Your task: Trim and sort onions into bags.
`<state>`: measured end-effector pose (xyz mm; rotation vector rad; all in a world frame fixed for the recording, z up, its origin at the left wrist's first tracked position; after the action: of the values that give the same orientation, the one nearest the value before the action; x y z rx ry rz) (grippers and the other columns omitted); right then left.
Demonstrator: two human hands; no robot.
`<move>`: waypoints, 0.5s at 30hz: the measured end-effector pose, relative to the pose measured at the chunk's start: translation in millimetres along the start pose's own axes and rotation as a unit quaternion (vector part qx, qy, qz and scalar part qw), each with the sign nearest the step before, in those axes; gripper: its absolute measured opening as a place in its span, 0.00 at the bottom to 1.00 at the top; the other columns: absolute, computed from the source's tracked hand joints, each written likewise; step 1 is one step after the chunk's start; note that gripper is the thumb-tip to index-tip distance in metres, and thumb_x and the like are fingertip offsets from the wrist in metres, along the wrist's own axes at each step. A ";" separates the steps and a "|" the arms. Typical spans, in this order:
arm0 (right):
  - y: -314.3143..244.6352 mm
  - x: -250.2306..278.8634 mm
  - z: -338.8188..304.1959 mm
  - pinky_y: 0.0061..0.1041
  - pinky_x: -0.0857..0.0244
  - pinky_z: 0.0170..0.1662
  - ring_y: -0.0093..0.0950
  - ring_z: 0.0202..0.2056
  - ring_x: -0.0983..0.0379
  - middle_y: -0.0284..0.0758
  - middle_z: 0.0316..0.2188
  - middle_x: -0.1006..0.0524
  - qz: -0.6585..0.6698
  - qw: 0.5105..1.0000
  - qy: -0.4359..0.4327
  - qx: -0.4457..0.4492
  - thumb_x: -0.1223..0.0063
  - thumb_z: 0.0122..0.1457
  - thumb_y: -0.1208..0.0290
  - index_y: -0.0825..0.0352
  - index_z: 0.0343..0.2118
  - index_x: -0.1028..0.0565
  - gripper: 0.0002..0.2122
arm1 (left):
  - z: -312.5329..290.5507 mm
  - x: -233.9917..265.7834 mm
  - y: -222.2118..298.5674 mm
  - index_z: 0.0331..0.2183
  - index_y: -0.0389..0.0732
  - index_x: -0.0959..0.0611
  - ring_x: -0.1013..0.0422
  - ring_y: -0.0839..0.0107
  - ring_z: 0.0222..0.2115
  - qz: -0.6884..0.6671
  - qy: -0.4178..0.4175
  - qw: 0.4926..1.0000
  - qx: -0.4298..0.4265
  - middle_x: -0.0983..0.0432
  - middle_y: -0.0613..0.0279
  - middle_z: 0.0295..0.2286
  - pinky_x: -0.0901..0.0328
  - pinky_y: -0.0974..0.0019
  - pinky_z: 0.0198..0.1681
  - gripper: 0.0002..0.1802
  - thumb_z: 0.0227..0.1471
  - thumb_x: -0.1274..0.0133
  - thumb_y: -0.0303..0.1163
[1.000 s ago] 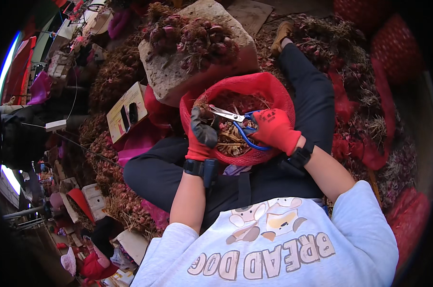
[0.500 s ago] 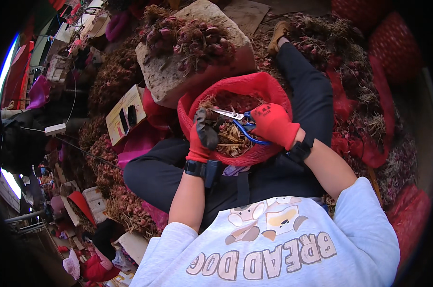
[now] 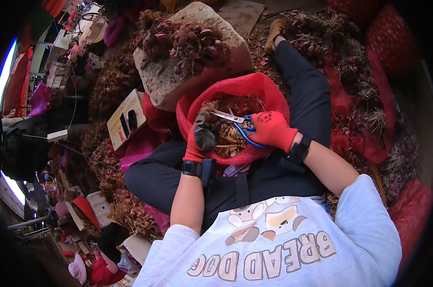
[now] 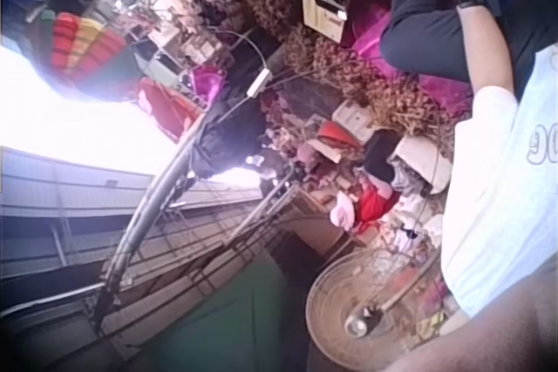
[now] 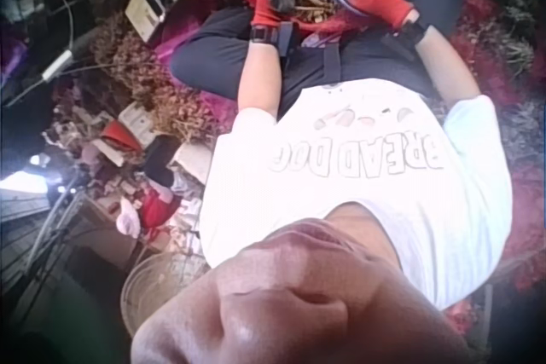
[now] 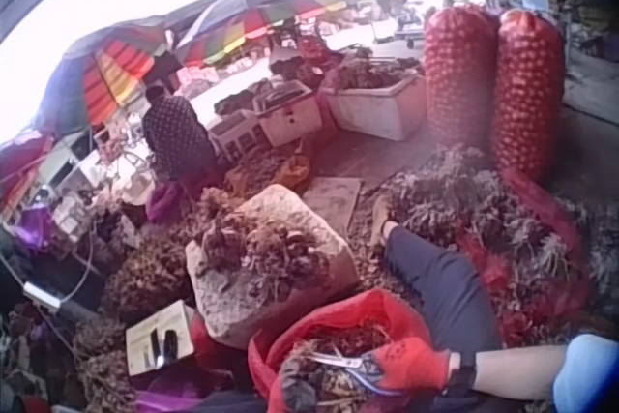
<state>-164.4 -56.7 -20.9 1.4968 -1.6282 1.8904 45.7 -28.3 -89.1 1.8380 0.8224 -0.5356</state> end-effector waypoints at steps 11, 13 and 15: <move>30.6 -21.6 14.6 0.34 0.32 0.34 0.37 0.29 0.25 0.41 0.24 0.24 -0.021 0.998 -0.054 -0.001 0.45 0.47 0.52 0.66 0.30 0.23 0.19 | 0.4 -7.5 3.9 0.44 0.42 0.29 0.31 0.68 0.42 0.100 -0.052 0.994 0.011 0.31 0.62 0.41 0.34 0.60 0.48 0.13 0.58 0.57 0.35; 31.9 -25.8 9.5 0.27 0.33 0.25 0.27 0.23 0.26 0.35 0.21 0.25 0.115 0.985 -0.077 -0.103 0.45 0.50 0.52 0.63 0.31 0.23 0.17 | 0.7 -9.4 6.2 0.48 0.41 0.32 0.32 0.72 0.41 0.117 -0.028 0.993 -0.020 0.33 0.62 0.44 0.33 0.64 0.46 0.16 0.58 0.56 0.30; 35.3 -31.4 2.7 0.22 0.37 0.21 0.22 0.20 0.29 0.31 0.20 0.26 0.400 0.893 -0.139 -0.155 0.45 0.52 0.54 0.62 0.32 0.23 0.15 | 1.3 -3.3 11.9 0.50 0.41 0.33 0.32 0.73 0.41 0.191 -0.025 0.979 -0.072 0.34 0.63 0.45 0.33 0.67 0.45 0.19 0.55 0.54 0.26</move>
<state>-174.1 -58.3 -67.2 1.0664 -2.8481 1.6238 52.4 -33.5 -80.0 1.7822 0.4436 -0.2684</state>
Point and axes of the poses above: each hand's wrist, its own z-axis towards the middle knuckle, its own x-axis out of the back of the hand, y = z × x, the point moved 4 cm from there along z, towards the middle knuckle
